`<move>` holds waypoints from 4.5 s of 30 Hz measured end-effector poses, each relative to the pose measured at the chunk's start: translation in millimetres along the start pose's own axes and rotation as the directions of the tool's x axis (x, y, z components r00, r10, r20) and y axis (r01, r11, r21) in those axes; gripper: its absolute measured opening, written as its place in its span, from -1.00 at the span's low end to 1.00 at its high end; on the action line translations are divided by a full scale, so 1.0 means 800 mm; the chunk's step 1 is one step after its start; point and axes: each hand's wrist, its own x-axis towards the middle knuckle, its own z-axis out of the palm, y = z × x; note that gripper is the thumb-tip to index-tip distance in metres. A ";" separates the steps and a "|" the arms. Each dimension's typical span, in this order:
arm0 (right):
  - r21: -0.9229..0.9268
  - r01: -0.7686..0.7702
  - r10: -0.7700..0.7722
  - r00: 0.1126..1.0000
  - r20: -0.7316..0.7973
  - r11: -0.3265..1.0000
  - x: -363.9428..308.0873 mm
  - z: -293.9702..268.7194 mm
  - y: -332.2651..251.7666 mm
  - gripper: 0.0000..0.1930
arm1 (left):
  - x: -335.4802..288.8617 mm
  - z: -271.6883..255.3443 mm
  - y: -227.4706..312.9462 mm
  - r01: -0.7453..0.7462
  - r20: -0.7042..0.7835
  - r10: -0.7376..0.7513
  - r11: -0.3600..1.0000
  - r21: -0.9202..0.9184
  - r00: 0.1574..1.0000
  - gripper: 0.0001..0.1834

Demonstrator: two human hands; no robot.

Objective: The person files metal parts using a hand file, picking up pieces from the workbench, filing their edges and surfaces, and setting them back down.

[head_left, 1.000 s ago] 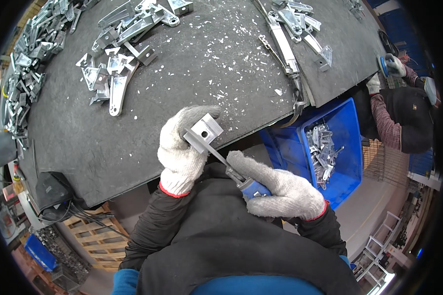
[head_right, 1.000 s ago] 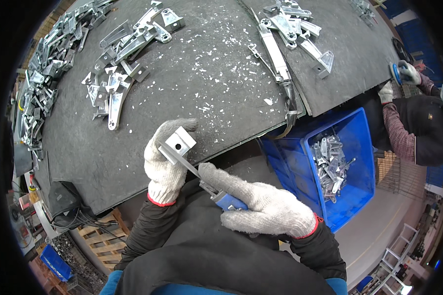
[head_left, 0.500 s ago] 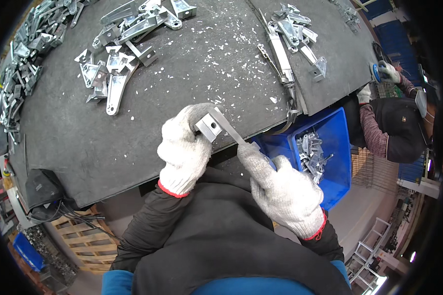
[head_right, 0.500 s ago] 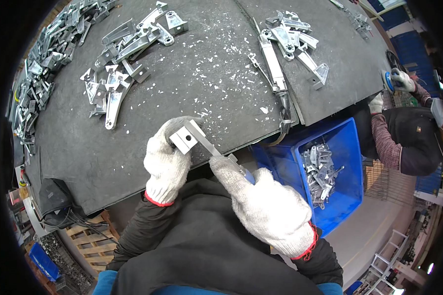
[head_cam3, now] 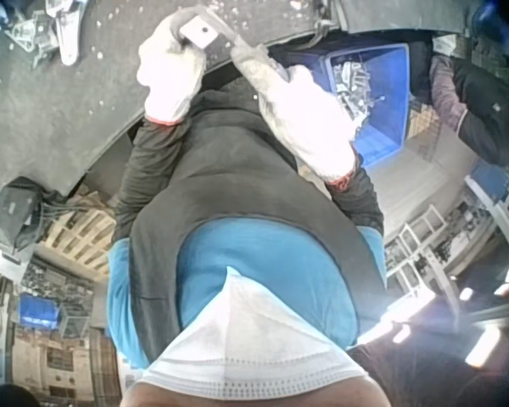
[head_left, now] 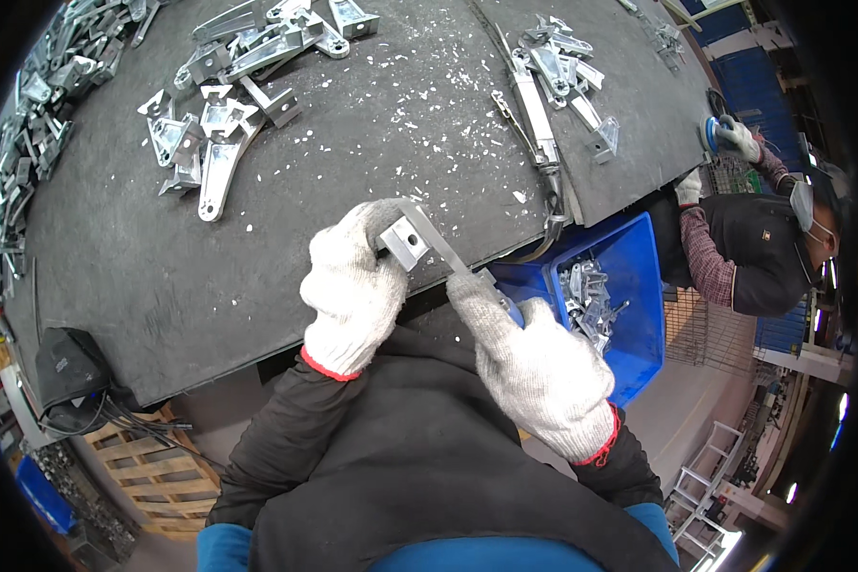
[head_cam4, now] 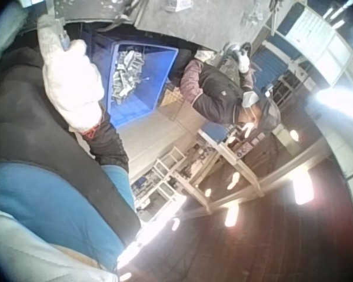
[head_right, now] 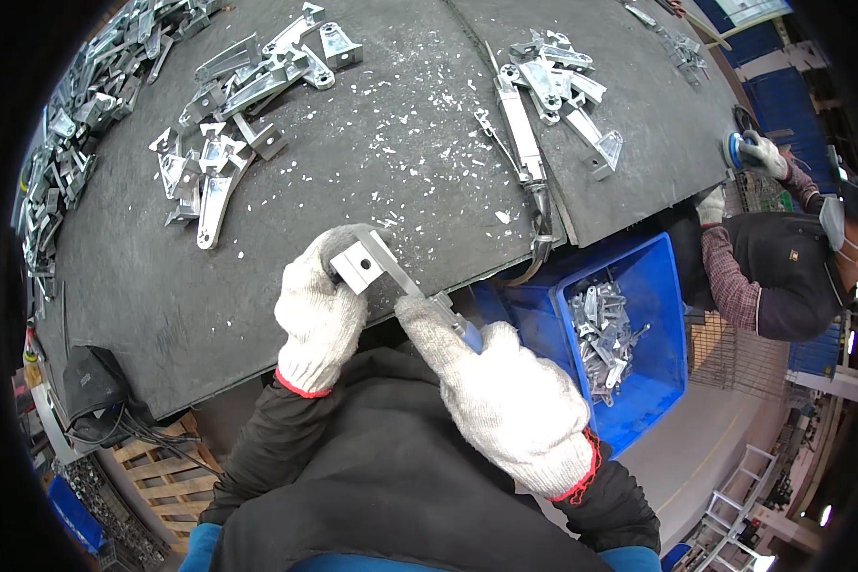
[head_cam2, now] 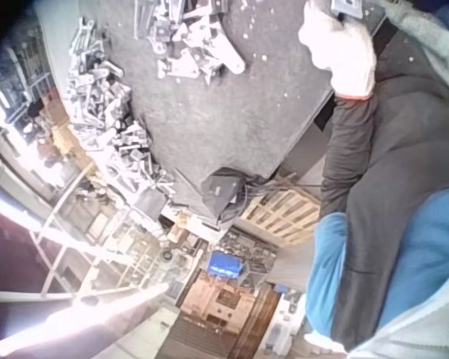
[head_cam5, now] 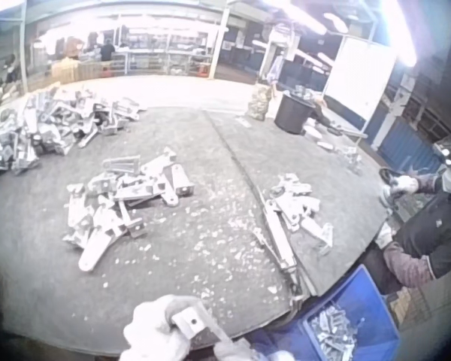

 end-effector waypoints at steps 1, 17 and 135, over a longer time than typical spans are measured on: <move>-0.002 -0.003 0.003 1.000 0.002 1.000 0.001 0.000 -0.001 -0.34 | 0.000 0.000 0.000 -0.003 0.013 0.003 1.000 -0.004 1.000 -0.63; 0.066 -0.025 0.024 1.000 0.020 0.997 0.007 0.000 0.005 -0.33 | -0.001 -0.001 -0.002 0.057 0.019 -0.056 0.996 -0.071 0.998 -0.62; 0.370 0.046 -0.065 0.997 0.038 0.928 0.020 -0.003 0.002 -0.28 | -0.023 -0.012 -0.021 0.355 0.094 -0.349 0.837 -0.417 0.933 -0.53</move>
